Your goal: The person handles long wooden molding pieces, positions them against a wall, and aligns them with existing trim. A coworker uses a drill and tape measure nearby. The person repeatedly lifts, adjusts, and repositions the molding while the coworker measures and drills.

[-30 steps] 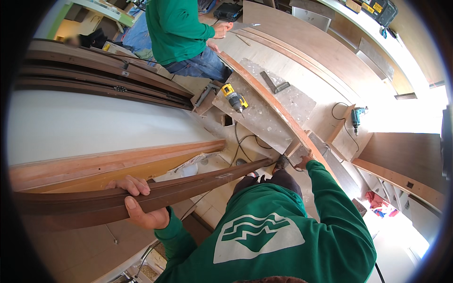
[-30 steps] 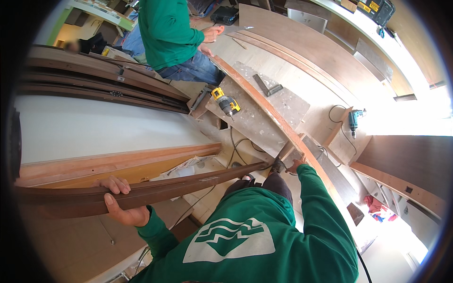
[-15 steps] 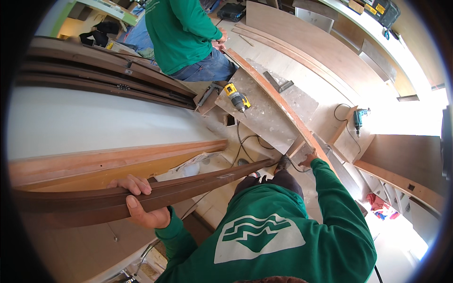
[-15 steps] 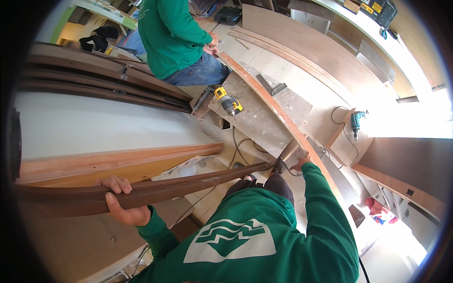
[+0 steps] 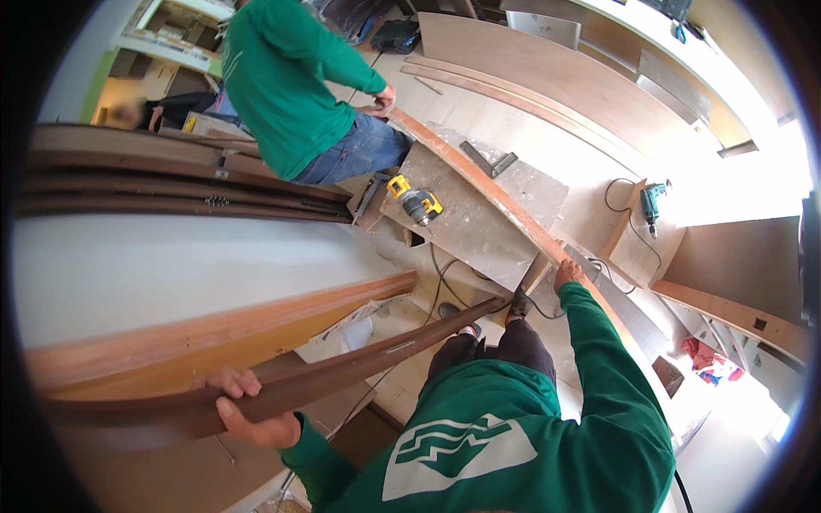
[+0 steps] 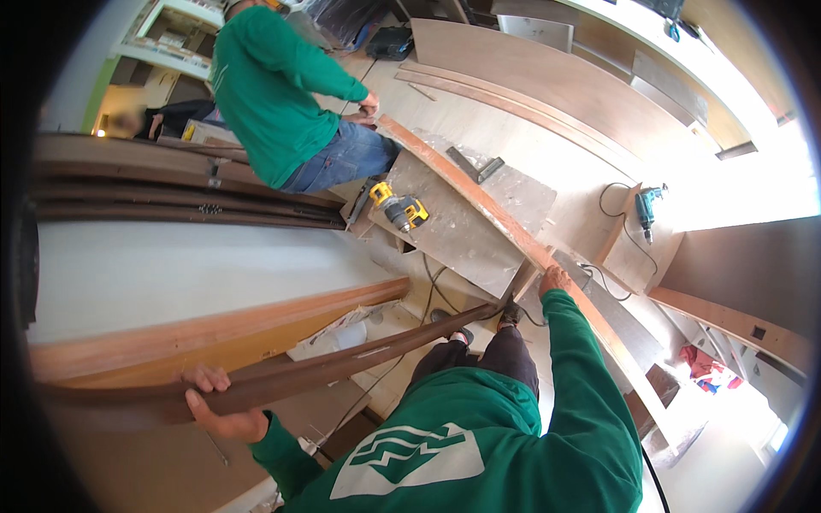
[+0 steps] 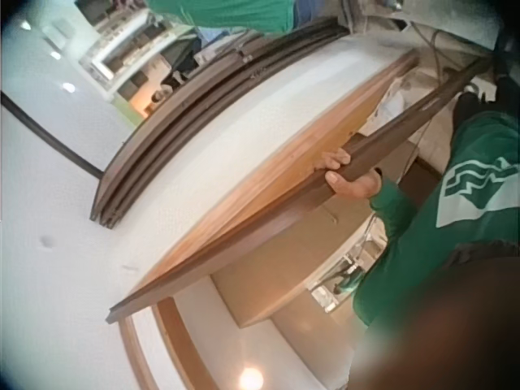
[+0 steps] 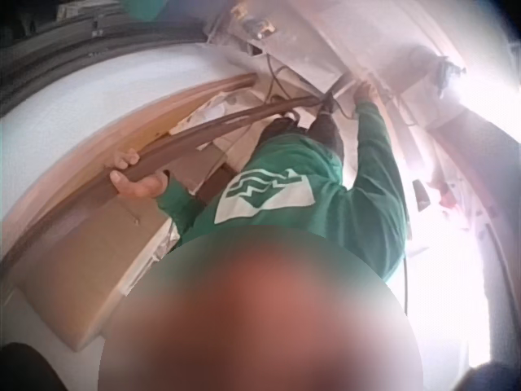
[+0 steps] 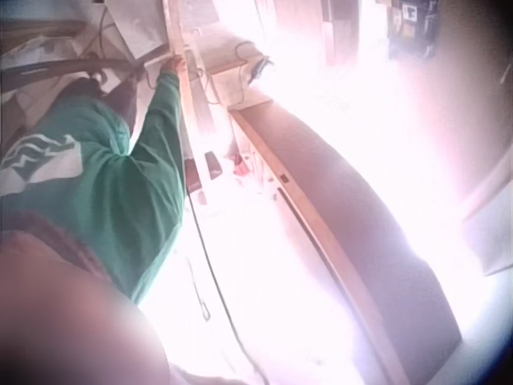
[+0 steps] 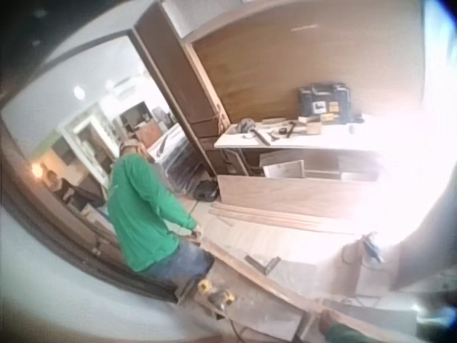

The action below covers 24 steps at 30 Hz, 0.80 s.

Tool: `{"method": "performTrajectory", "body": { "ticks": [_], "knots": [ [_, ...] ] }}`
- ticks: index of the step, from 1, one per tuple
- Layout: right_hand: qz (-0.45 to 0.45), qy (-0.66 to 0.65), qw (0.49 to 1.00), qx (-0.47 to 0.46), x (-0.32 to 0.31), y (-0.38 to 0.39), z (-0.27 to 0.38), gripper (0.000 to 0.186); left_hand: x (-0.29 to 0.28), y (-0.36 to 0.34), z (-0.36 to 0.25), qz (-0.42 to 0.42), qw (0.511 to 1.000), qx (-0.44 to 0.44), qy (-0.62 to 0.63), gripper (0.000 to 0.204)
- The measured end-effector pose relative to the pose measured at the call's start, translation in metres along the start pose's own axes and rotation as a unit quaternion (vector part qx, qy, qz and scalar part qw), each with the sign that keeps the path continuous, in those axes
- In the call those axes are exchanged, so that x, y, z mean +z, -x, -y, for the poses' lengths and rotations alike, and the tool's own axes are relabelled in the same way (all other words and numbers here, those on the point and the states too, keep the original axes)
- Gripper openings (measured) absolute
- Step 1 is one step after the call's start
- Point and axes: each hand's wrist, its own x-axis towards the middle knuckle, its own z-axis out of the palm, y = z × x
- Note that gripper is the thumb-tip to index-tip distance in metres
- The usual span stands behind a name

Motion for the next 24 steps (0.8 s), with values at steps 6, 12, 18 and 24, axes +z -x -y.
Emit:
{"method": "performTrajectory", "body": {
  "ticks": [6, 12, 18, 24],
  "knots": [
    [-0.021, -0.002, 0.999, -0.048, 0.019, -0.037, -0.004, 0.027, 0.015, 0.007, -0.004, -0.059, 0.997, 0.000, -0.058, 0.050],
    [0.003, -0.032, 0.999, -0.029, 0.033, -0.043, 0.004, 0.027, 0.032, 0.011, -0.011, -0.040, 0.993, 0.003, -0.115, 0.048],
    [-0.002, -0.034, 0.998, -0.046, 0.019, -0.035, 0.002, 0.023, 0.058, 0.009, -0.011, -0.028, 0.991, 0.006, -0.132, 0.046],
    [0.022, -0.064, 0.996, -0.059, 0.008, -0.033, -0.004, 0.026, 0.075, 0.018, -0.016, -0.026, 0.991, 0.015, -0.133, 0.047]
  ]
}}
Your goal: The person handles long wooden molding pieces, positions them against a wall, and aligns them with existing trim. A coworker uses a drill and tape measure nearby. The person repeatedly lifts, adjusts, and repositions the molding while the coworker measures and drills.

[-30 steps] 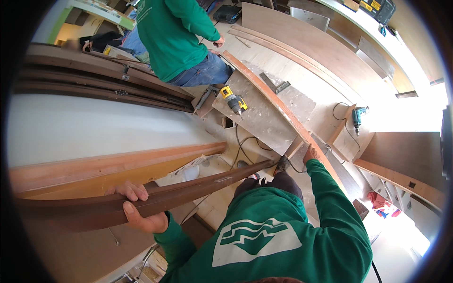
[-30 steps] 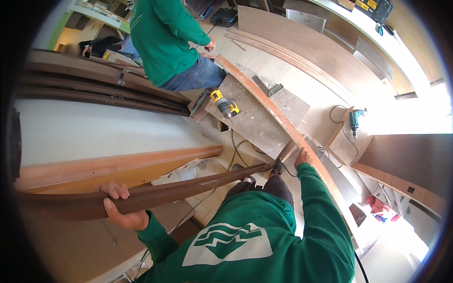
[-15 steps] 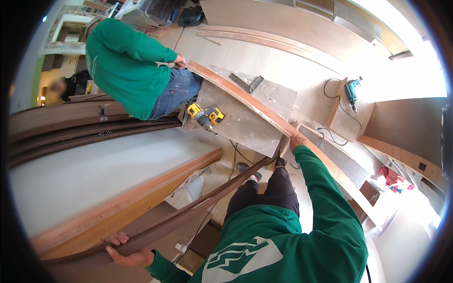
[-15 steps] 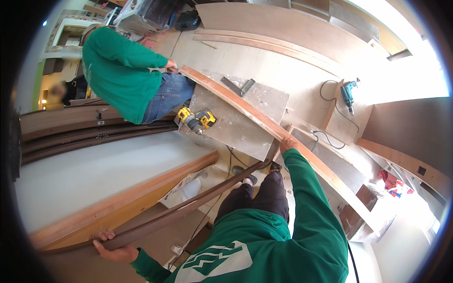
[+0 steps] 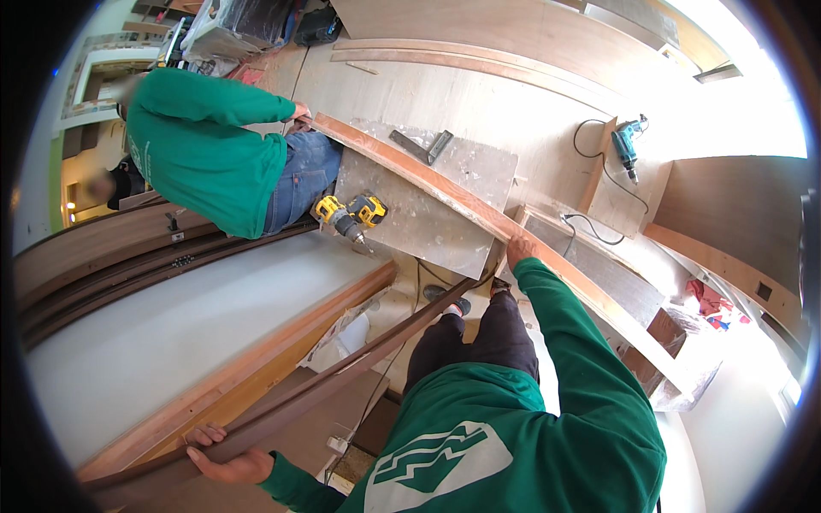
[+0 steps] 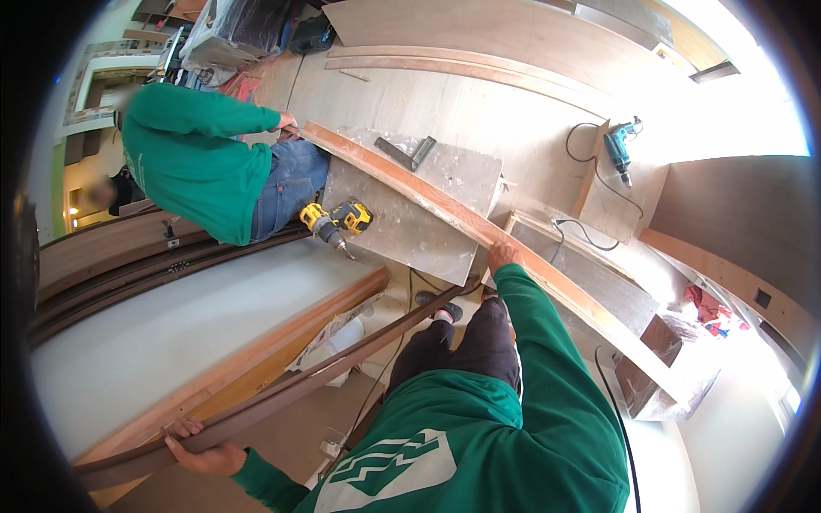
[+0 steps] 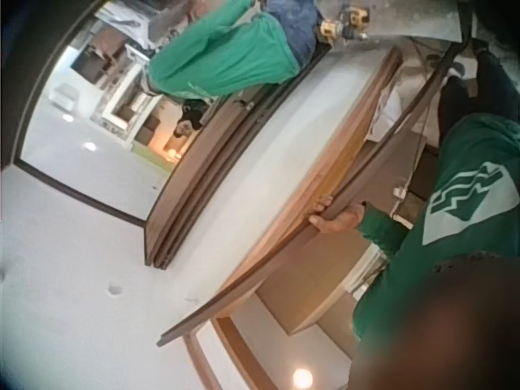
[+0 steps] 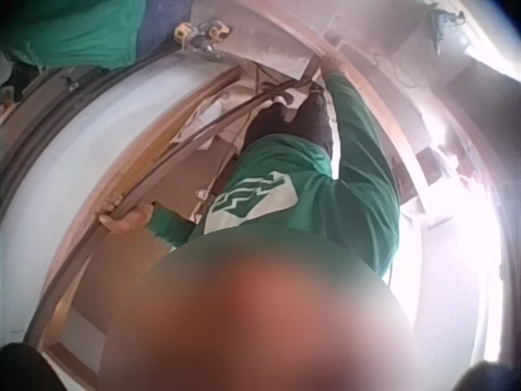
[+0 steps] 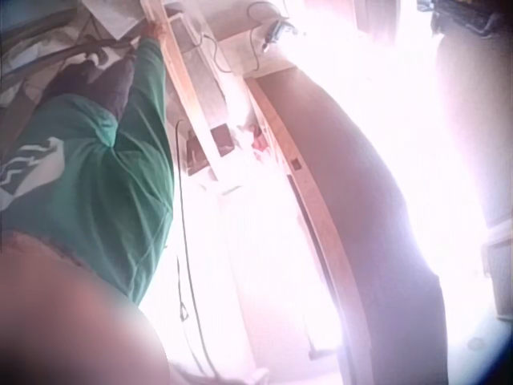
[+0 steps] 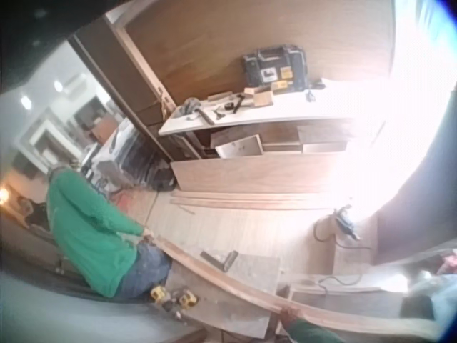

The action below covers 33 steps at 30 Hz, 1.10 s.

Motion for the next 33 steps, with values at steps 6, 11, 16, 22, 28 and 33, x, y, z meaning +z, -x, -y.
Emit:
{"method": "performTrajectory", "body": {
  "ticks": [6, 11, 16, 22, 28, 33],
  "knots": [
    [0.000, 0.042, 0.998, -0.038, -0.003, -0.001, -0.003, 0.029, -0.002, 0.002, -0.002, 0.001, 1.000, -0.007, 0.009, 0.049],
    [-0.045, 0.029, 0.998, -0.045, 0.006, -0.001, -0.001, 0.027, -0.006, 0.001, 0.002, 0.007, 1.000, -0.007, 0.029, 0.049],
    [0.010, 0.025, 0.999, -0.030, 0.012, -0.011, -0.003, 0.027, -0.008, 0.001, 0.002, 0.018, 0.999, -0.003, 0.033, 0.050],
    [-0.032, 0.030, 0.998, -0.035, 0.028, -0.013, -0.006, 0.027, -0.011, 0.001, 0.002, 0.022, 1.000, -0.001, 0.020, 0.051],
    [-0.072, 0.063, 0.994, -0.046, 0.045, -0.015, -0.010, 0.025, -0.013, 0.001, 0.003, 0.025, 1.000, 0.005, 0.012, 0.048],
    [-0.045, 0.093, 0.994, -0.034, 0.045, -0.017, -0.010, 0.022, -0.013, 0.000, 0.004, 0.029, 0.999, 0.006, 0.014, 0.045]
  ]
}}
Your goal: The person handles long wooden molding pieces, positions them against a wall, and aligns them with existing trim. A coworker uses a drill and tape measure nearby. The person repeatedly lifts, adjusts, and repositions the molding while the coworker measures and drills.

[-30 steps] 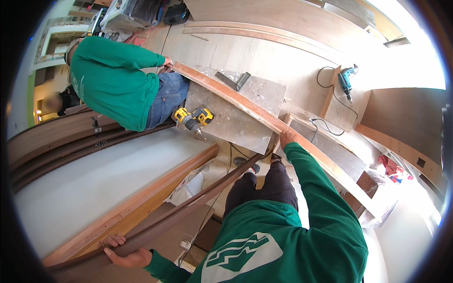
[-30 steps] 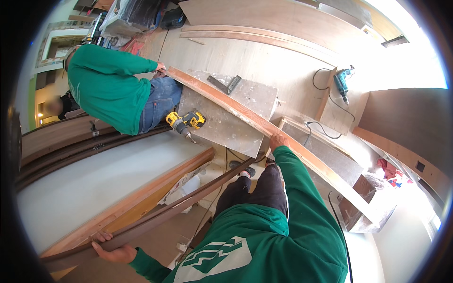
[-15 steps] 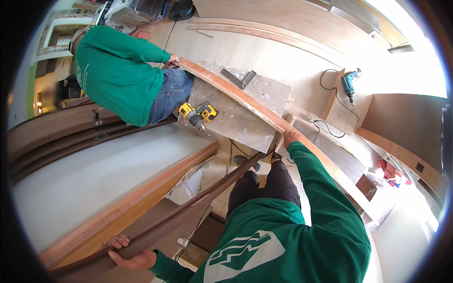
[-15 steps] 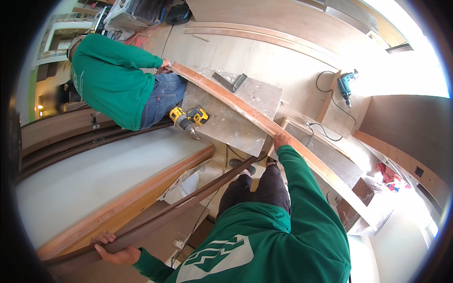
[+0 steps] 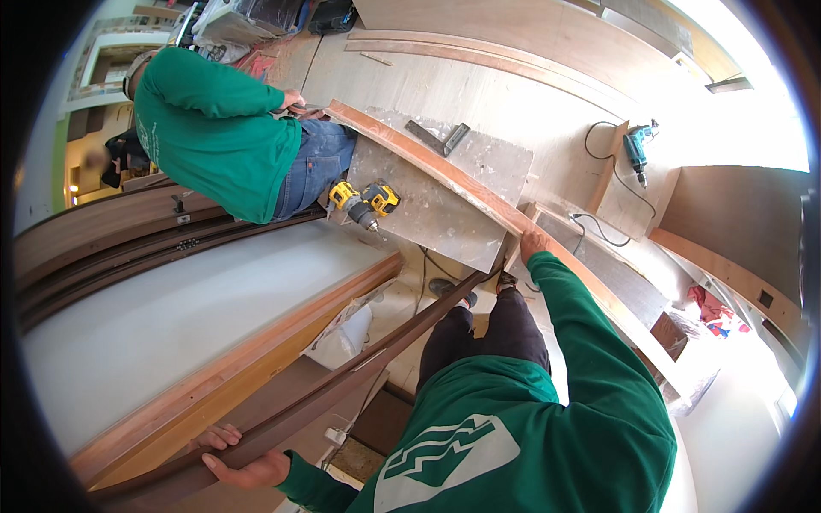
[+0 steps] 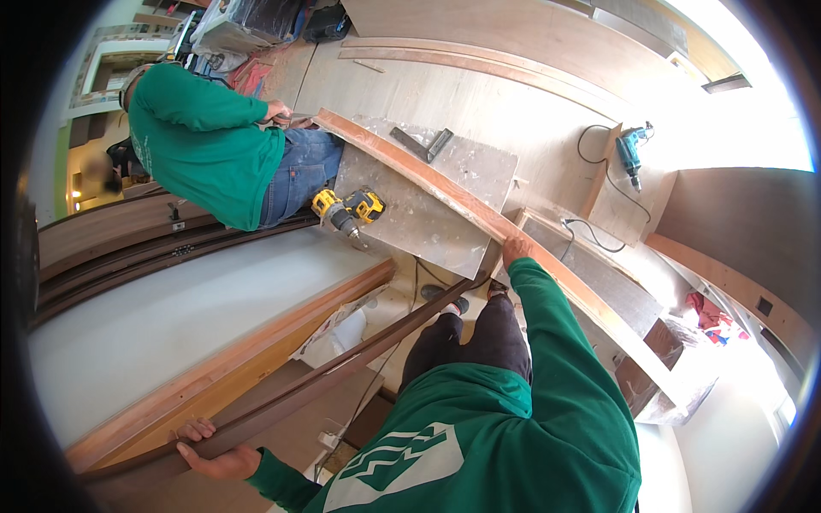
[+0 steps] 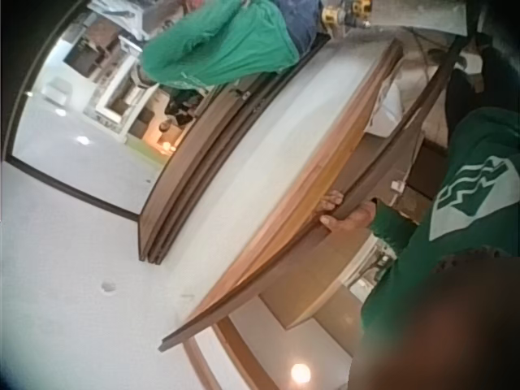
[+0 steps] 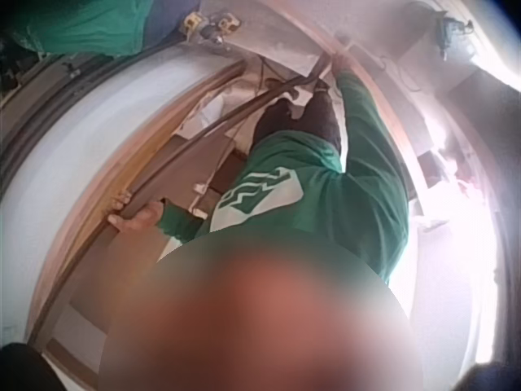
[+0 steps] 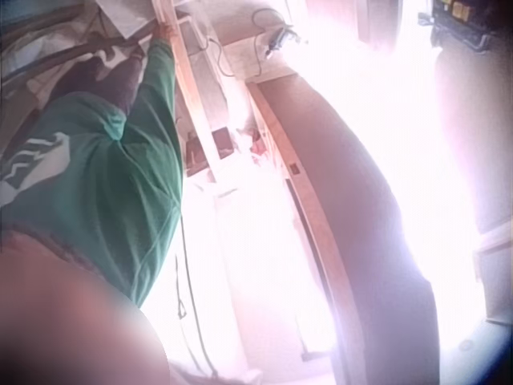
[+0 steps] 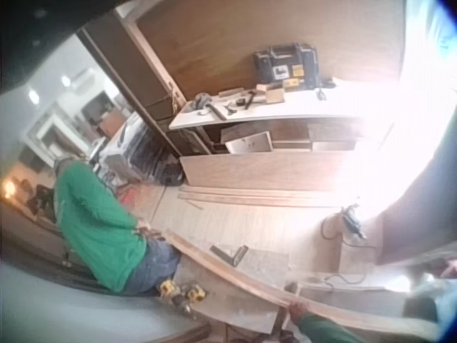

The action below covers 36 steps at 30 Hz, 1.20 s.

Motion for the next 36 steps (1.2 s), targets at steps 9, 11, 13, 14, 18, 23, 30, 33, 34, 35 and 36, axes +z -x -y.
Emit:
{"method": "performTrajectory", "body": {
  "ticks": [9, 11, 13, 14, 18, 23, 30, 33, 34, 35, 36],
  "knots": [
    [-0.029, -0.006, 1.000, 0.003, -0.014, 0.006, 0.005, 0.023, -0.001, -0.002, 0.003, -0.004, 1.000, 0.001, 0.007, 0.045],
    [-0.039, -0.021, 0.999, -0.005, -0.015, 0.004, 0.005, 0.023, -0.001, -0.003, 0.003, -0.002, 1.000, 0.001, 0.008, 0.045],
    [-0.011, -0.035, 0.999, -0.002, -0.018, 0.002, 0.005, 0.023, -0.001, -0.003, 0.003, -0.003, 1.000, 0.001, 0.008, 0.046],
    [0.017, -0.046, 0.999, 0.001, -0.020, 0.000, 0.004, 0.024, 0.000, -0.002, 0.003, -0.002, 1.000, 0.000, 0.009, 0.046],
    [0.038, -0.048, 0.998, -0.004, -0.028, 0.006, -0.003, 0.024, 0.005, -0.001, 0.001, -0.011, 1.000, -0.003, 0.009, 0.047],
    [-0.019, -0.067, 0.996, -0.054, -0.030, 0.016, -0.015, 0.021, 0.015, 0.000, 0.001, -0.035, 0.999, -0.007, -0.005, 0.049],
    [-0.063, -0.049, 0.996, -0.051, -0.019, 0.022, -0.016, 0.016, 0.025, 0.004, 0.002, -0.037, 0.999, -0.014, -0.029, 0.051],
    [-0.048, -0.041, 0.998, -0.020, -0.020, 0.023, -0.011, 0.017, 0.029, 0.005, 0.000, -0.034, 0.999, -0.019, -0.016, 0.051],
    [-0.045, -0.042, 0.998, -0.012, -0.021, 0.024, -0.010, 0.017, 0.030, 0.005, 0.000, -0.029, 0.999, -0.020, -0.010, 0.051],
    [-0.036, -0.039, 0.999, 0.000, -0.023, 0.023, -0.008, 0.018, 0.031, 0.005, -0.001, -0.027, 0.999, -0.018, -0.009, 0.050],
    [-0.042, -0.044, 0.998, 0.001, -0.024, 0.023, -0.007, 0.017, 0.032, 0.006, -0.002, -0.023, 1.000, -0.016, -0.009, 0.050]
  ]
}}
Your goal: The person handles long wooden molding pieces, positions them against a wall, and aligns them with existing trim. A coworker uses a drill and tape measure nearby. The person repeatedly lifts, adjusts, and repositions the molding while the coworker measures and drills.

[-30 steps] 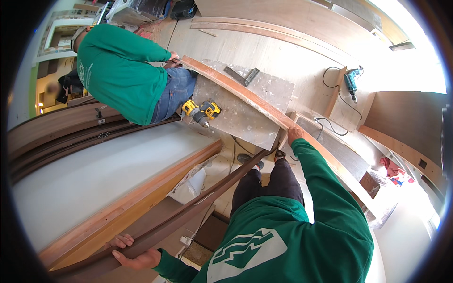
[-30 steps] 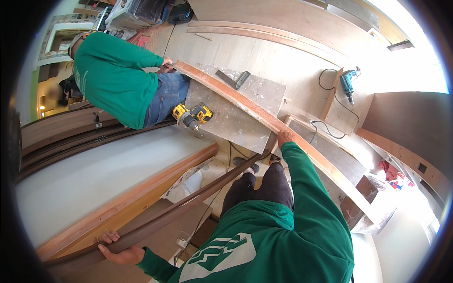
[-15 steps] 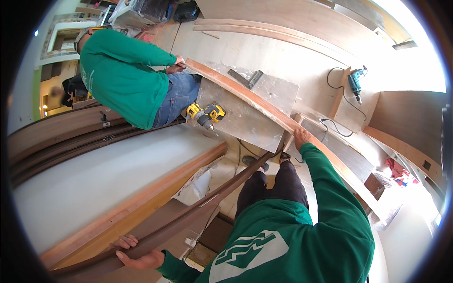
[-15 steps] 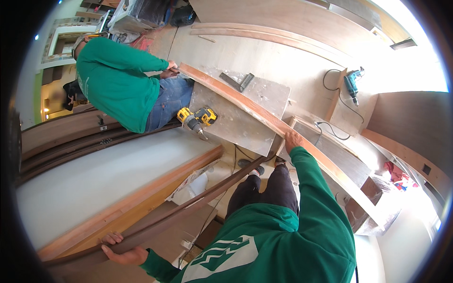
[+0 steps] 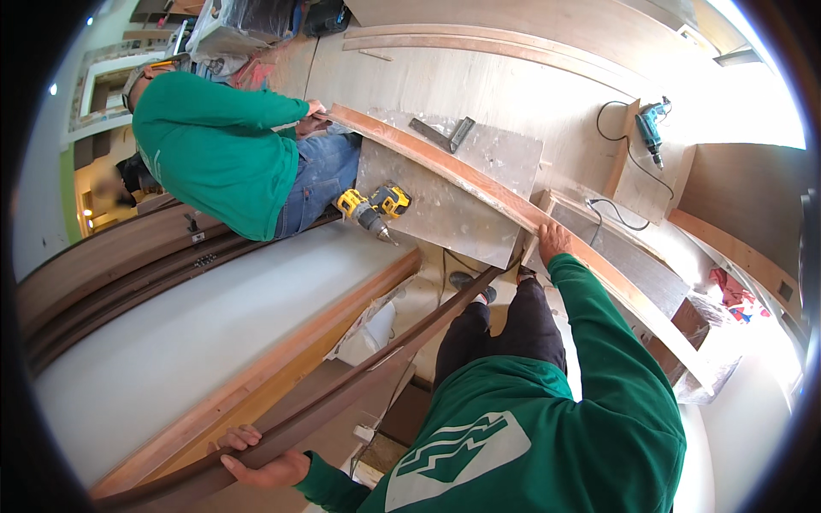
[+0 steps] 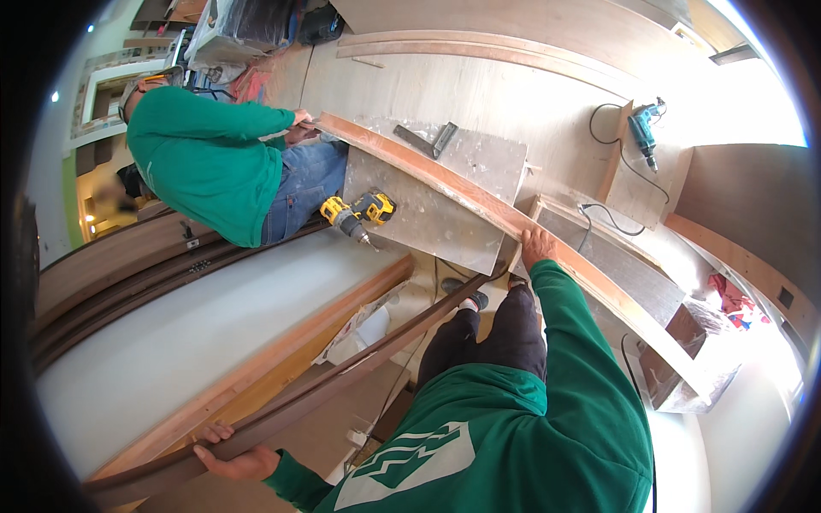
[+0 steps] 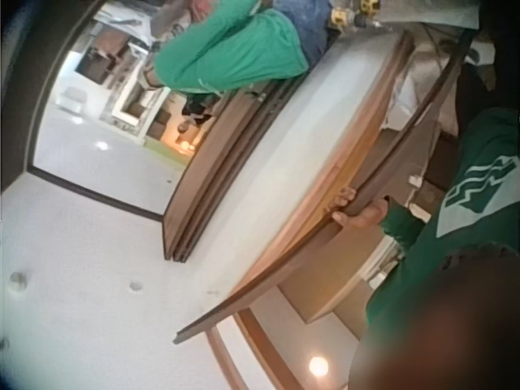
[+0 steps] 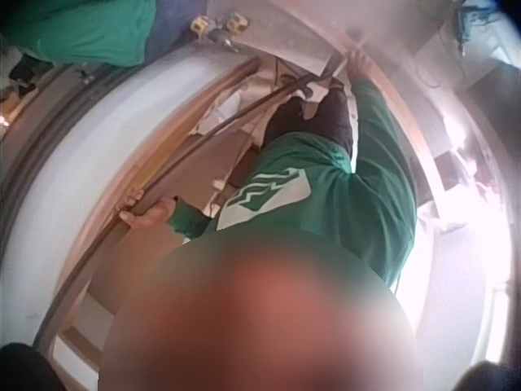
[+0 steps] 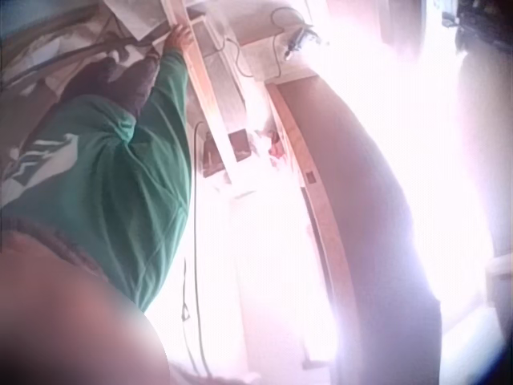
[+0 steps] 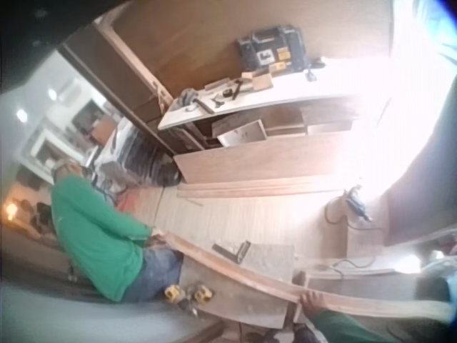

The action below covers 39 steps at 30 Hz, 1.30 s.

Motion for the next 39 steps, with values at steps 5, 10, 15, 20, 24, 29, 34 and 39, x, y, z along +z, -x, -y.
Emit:
{"method": "performTrajectory", "body": {
  "ticks": [5, 10, 15, 20, 24, 29, 34, 39],
  "knots": [
    [0.010, 0.012, 1.000, 0.022, -0.001, 0.002, 0.003, 0.016, 0.003, 0.004, -0.004, 0.025, 1.000, 0.011, -0.007, 0.048],
    [-0.020, 0.028, 0.999, 0.015, 0.003, 0.002, 0.004, 0.015, 0.006, 0.007, -0.007, 0.029, 0.999, 0.015, -0.009, 0.040],
    [-0.029, 0.045, 0.998, 0.025, 0.004, 0.003, 0.006, 0.015, 0.005, 0.010, -0.012, 0.023, 1.000, 0.006, -0.013, 0.034],
    [-0.037, 0.045, 0.998, 0.038, 0.003, 0.005, 0.008, 0.014, 0.002, 0.008, -0.012, 0.031, 0.999, 0.004, -0.012, 0.034],
    [-0.057, 0.038, 0.997, 0.038, 0.004, 0.006, 0.008, 0.014, 0.003, 0.010, -0.012, 0.030, 0.999, 0.011, -0.006, 0.034],
    [-0.038, 0.046, 0.997, 0.053, 0.007, 0.004, 0.008, 0.014, 0.007, 0.007, -0.009, 0.034, 0.999, 0.025, -0.008, 0.042],
    [-0.062, 0.038, 0.996, 0.041, 0.008, 0.007, 0.008, 0.014, 0.004, 0.006, -0.010, 0.018, 0.999, 0.025, 0.006, 0.052],
    [-0.053, 0.039, 0.997, 0.041, 0.003, 0.010, 0.008, 0.015, 0.004, 0.008, -0.011, 0.029, 0.999, 0.033, 0.001, 0.052]
  ]
}}
